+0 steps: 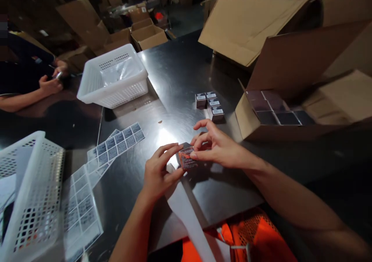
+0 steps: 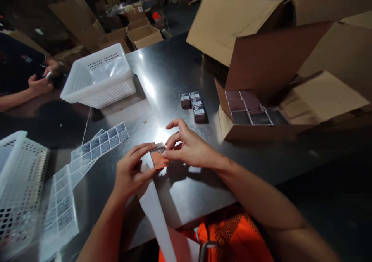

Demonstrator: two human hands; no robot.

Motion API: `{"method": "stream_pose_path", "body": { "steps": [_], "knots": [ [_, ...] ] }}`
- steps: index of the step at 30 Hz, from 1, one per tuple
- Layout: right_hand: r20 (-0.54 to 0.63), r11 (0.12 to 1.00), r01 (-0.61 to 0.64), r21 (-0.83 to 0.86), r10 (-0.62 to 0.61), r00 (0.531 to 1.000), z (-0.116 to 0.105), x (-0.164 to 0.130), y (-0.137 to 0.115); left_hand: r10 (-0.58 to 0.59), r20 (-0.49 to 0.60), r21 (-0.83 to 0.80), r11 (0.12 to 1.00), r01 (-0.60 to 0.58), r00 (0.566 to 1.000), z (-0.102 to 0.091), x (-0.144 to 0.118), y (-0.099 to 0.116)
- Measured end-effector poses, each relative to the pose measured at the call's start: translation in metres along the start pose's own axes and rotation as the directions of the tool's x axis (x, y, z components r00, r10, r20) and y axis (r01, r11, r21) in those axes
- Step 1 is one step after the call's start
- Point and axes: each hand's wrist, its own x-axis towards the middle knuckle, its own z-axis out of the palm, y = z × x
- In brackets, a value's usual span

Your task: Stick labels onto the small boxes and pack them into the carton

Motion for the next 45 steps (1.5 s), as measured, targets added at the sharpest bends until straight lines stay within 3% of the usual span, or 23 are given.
{"method": "stream_pose_path", "body": {
  "steps": [10,15,17,18,21,22,23,24,25,27,29,33,37,39,41,45],
  "knots": [
    [-0.111,0.993,0.022,-0.113,-0.034,0.993,0.008,-0.002,0.002,-0.049,-0.008,0.046,0.998,0.049,0.999,0.002,-0.001,0.003],
    [-0.27,0.907,-0.059,-0.417,-0.062,0.961,0.007,-0.001,0.001,-0.057,0.004,0.075,0.996,0.057,0.998,0.004,-0.001,0.002],
    [-0.397,0.855,-0.09,-0.51,-0.142,0.907,-0.003,-0.001,-0.005,-0.092,-0.031,0.071,0.993,0.094,0.995,0.004,-0.001,0.002],
    [-0.472,0.856,-0.066,-0.513,-0.217,0.855,-0.009,-0.002,-0.009,-0.129,-0.061,0.063,0.989,0.133,0.99,0.004,-0.001,0.002],
    [-0.671,0.88,0.148,-0.451,-0.443,0.594,-0.018,-0.006,-0.021,-0.321,-0.18,-0.026,0.947,0.322,0.93,0.004,-0.002,-0.003],
    [-0.687,0.868,0.223,-0.443,-0.489,0.537,-0.017,-0.007,-0.023,-0.392,-0.21,-0.083,0.92,0.383,0.896,0.004,-0.002,-0.005],
    [-0.664,0.851,0.283,-0.442,-0.523,0.535,-0.014,-0.008,-0.022,-0.452,-0.225,-0.155,0.891,0.426,0.863,0.004,-0.002,-0.008],
    [-0.599,0.837,0.327,-0.438,-0.543,0.588,-0.01,-0.008,-0.019,-0.501,-0.222,-0.238,0.86,0.452,0.837,0.005,-0.001,-0.011],
    [-0.496,0.83,0.361,-0.425,-0.547,0.674,-0.004,-0.008,-0.013,-0.534,-0.207,-0.32,0.829,0.459,0.819,0.005,-0.001,-0.013],
    [-0.254,0.838,0.401,-0.371,-0.507,0.824,0.007,-0.003,0.001,-0.555,-0.166,-0.457,0.776,0.435,0.815,0.006,0.0,-0.017],
    [-0.106,0.869,0.4,-0.292,-0.445,0.889,0.016,0.003,0.014,-0.538,-0.134,-0.545,0.742,0.391,0.832,0.008,0.001,-0.019],
    [-0.076,0.916,0.372,-0.152,-0.386,0.919,0.02,0.011,0.022,-0.476,-0.035,-0.603,0.711,0.361,0.879,0.011,0.0,-0.017],
    [-0.137,0.878,0.394,-0.27,-0.44,0.887,0.018,0.011,0.012,-0.511,0.058,-0.532,0.711,0.459,0.858,0.007,0.0,-0.012],
    [-0.169,0.866,0.389,-0.315,-0.454,0.875,0.019,0.012,0.012,-0.523,0.051,-0.449,0.749,0.487,0.851,0.005,0.001,-0.011],
    [-0.197,0.898,0.355,-0.26,-0.41,0.891,0.021,0.015,0.017,-0.528,0.029,-0.396,0.774,0.494,0.849,0.004,0.003,-0.011],
    [-0.209,0.956,0.289,-0.049,-0.293,0.933,0.025,0.023,0.033,-0.562,-0.07,-0.521,0.725,0.45,0.824,0.008,0.007,-0.013]
  ]
}}
